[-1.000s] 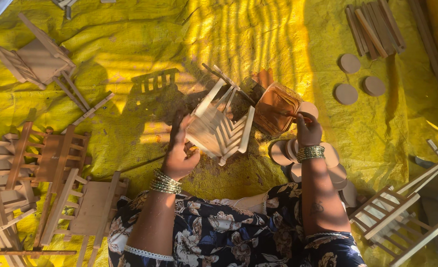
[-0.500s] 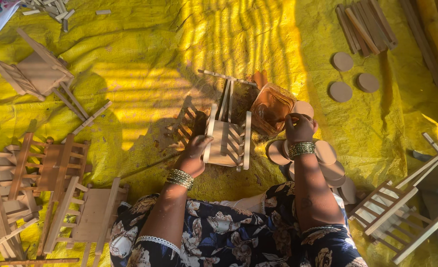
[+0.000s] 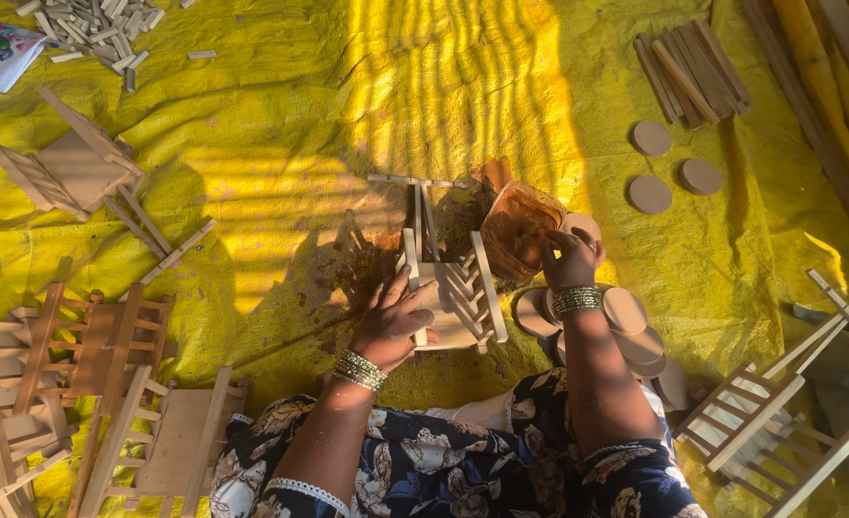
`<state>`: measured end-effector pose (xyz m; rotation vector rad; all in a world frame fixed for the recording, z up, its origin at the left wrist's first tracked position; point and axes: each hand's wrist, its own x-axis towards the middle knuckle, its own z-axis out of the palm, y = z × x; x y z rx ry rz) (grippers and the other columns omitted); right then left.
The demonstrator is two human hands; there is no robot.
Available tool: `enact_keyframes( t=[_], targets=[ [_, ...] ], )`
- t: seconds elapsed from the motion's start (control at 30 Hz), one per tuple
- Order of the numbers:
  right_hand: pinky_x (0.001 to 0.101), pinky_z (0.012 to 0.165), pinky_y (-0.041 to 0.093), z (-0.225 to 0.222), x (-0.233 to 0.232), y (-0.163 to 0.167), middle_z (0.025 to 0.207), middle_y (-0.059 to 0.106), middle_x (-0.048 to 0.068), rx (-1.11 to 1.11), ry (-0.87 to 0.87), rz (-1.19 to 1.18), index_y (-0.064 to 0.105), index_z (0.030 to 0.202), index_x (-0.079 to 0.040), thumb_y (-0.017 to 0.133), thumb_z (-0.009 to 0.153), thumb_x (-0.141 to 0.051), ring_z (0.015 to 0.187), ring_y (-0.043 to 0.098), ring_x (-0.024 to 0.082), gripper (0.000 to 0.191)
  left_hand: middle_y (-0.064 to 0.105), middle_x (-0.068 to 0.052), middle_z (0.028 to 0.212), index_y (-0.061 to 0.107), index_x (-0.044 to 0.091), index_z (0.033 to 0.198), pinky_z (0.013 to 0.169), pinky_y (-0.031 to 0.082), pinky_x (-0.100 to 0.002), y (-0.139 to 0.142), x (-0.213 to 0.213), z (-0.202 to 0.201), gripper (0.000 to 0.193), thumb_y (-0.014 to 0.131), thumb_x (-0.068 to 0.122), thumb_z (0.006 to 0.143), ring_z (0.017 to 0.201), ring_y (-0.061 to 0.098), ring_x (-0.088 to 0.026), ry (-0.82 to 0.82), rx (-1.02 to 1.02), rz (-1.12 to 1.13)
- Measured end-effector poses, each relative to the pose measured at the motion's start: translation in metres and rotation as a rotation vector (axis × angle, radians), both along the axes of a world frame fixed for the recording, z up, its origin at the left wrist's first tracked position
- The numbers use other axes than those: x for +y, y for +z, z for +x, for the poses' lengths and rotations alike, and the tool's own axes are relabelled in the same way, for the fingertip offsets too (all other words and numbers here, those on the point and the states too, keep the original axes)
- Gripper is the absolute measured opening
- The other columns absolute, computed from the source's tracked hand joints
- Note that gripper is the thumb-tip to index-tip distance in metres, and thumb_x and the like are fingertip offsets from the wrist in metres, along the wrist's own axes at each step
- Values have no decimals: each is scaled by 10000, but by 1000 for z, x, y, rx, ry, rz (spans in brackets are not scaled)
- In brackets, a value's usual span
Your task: The person sits on a yellow tarp on the ground and assembles miniature wooden chairs, applying glue from a small container to the joints of chair frames and pressing the parts together. They handle several unfinished chairs one at a time, dipping an applicator into the glue container between joints.
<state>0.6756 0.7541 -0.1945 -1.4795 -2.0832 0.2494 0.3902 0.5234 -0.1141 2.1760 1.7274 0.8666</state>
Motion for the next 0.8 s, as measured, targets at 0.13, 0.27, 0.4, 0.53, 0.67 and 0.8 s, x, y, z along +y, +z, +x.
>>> enact_keyframes(
  t=[0.13, 0.27, 0.4, 0.53, 0.67, 0.8],
  targets=[
    [530, 1077, 215, -3, 1, 0, 1116, 744, 77, 38, 268, 12, 823, 1054, -216, 720, 938, -388, 1256, 559, 326, 231, 706, -13, 1243, 615, 78, 816, 1134, 470, -514, 14, -5, 0, 253, 831, 210, 826, 1447, 457, -398, -88, -104, 210],
    [512, 1244, 206, 5, 4, -2, 1019, 812, -1, -130, -43, -239, 808, 1024, -238, 655, 955, -399, 1288, 633, 198, 232, 745, -14, 976, 613, 104, 841, 1136, 528, -527, 20, -15, 1, 250, 838, 208, 871, 1096, 686, -228, -93, -394, 358],
    [514, 1157, 237, 10, 8, -12, 1060, 782, 44, -20, 32, -51, 796, 1090, -204, 670, 933, -387, 1279, 589, 259, 272, 743, -74, 901, 605, 91, 886, 1050, 575, -491, 26, -28, -8, 236, 743, 256, 984, 1098, 727, -309, 41, -766, 512],
    [506, 1107, 274, 12, 12, -18, 1158, 720, 120, 82, 259, -72, 811, 1131, -209, 700, 942, -360, 1271, 560, 296, 266, 668, -54, 855, 610, 71, 905, 935, 594, -460, 27, -45, -25, 380, 642, 423, 1044, 870, 686, -217, 195, -1130, 608],
    [502, 1206, 248, 16, 13, -12, 990, 813, 54, -85, 53, -206, 807, 1020, -190, 677, 928, -355, 1312, 611, 217, 228, 571, -13, 822, 600, 104, 920, 896, 553, -434, 23, -54, -48, 343, 653, 412, 1061, 811, 599, -204, 252, -1541, 664],
    [467, 1169, 266, 7, 11, -11, 1036, 788, 87, 7, 47, -29, 806, 1069, -182, 686, 931, -356, 1273, 613, 250, 252, 581, -22, 809, 601, 86, 895, 798, 508, -375, 18, -56, -64, 356, 659, 344, 1135, 825, 579, -174, 241, -1800, 703]
  ],
)
